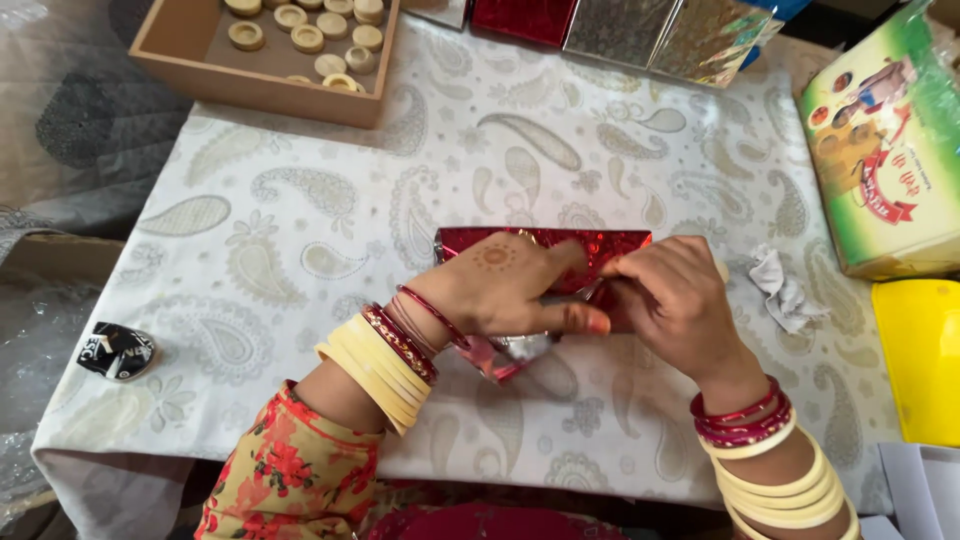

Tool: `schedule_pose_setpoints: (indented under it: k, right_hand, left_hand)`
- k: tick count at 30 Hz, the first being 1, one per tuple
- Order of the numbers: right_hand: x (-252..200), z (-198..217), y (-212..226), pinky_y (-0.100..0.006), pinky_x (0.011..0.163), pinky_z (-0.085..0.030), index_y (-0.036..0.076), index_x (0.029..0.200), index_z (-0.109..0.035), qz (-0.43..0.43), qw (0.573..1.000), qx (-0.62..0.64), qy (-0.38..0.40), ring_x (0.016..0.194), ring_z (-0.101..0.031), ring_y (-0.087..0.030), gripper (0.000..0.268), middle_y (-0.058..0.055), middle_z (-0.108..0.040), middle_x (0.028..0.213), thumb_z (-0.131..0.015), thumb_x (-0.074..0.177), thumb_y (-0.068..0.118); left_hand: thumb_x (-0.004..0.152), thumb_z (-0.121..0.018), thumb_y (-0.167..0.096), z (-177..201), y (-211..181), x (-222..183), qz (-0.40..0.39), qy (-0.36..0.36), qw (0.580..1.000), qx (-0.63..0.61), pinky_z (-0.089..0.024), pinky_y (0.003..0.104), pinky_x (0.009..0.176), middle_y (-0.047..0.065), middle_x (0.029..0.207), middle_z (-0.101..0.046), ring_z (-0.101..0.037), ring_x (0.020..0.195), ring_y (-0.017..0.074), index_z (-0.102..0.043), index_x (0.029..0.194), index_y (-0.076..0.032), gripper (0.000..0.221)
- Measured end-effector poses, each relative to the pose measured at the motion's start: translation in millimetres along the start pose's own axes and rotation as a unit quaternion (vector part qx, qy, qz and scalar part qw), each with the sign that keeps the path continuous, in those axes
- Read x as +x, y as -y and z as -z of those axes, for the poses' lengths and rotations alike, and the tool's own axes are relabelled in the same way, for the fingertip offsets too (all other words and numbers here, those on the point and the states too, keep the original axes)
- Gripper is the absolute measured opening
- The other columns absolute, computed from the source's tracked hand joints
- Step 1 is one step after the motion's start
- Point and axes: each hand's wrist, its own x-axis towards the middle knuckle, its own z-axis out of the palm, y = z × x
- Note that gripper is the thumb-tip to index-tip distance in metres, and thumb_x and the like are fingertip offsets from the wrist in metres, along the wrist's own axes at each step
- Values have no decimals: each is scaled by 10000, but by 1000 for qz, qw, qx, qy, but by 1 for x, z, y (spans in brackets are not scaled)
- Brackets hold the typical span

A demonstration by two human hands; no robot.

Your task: Packing small decorative items into boxes and wrapping the boxes in shiny red foil paper.

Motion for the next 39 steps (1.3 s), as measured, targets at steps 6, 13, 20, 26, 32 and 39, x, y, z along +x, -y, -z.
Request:
schedule_pose_setpoints:
  k: [6, 13, 20, 26, 32, 39]
  right_hand:
    - [15, -22, -19, -389, 841, -449, 24, 1167, -705, -15, 999, 26, 16, 895, -634, -245, 359, -77, -727, 975, -747, 811, 5]
    - [13, -41, -35, -441, 943, -459, 131, 949, -705, 32, 997, -63, 26, 1090, -608, -311, 258, -48, -712, 1021, -751, 715, 33]
    - [14, -41, -32, -433, 949, -410, 100, 939, -731, -28, 994, -41, 102, 1127, -590, -275, 235, -1, -716, 1104, -718, 724, 8]
    - [12, -33, -29, -420, 957, -385, 126, 882, -725, -51, 991, -14, 121, 1115, -558, -256, 126, 15, -703, 1133, -767, 765, 102]
    - [9, -32, -24, -442, 984, -337, 118, 866, -683, -74, 986, -33, 144, 1135, -516, -254, 144, 2, -668, 1086, -788, 776, 157]
    - [13, -36, -34, -442, 1025, -299, 140, 899, -673, -132, 978, -32, 159, 1081, -556, -224, 151, 17, -675, 928, -785, 799, 162]
  left_hand:
    - [769, -701, -526, -34, 30, 14, -11, -96, 995, 10, -566, 469, 861, 263, 917, -727, -730, 940, 424, -374, 1399, 78, 932]
    - [653, -838, -613, -20, -1, 5, 52, -34, 995, -84, -553, 446, 890, 308, 923, -712, -695, 963, 456, -94, 1546, 77, 1352]
    - [747, -711, -28, -36, 31, 16, -22, -158, 985, -66, -551, 477, 869, 324, 1233, -587, -662, 1019, 480, -192, 1564, -83, 970]
    - [757, -635, 104, -6, 68, 13, -19, -94, 974, -206, -603, 382, 815, 185, 1194, -588, -719, 965, 301, -327, 1498, -136, 838]
    - [741, -802, 3, 21, 81, -6, 106, -56, 979, -163, -593, 340, 786, 101, 1164, -582, -678, 906, 223, -498, 1376, -159, 723]
    - [804, -717, -11, -10, 66, -2, 45, -376, 914, 146, -527, 428, 888, 135, 1164, -613, -624, 1056, 346, -641, 1223, -94, 434]
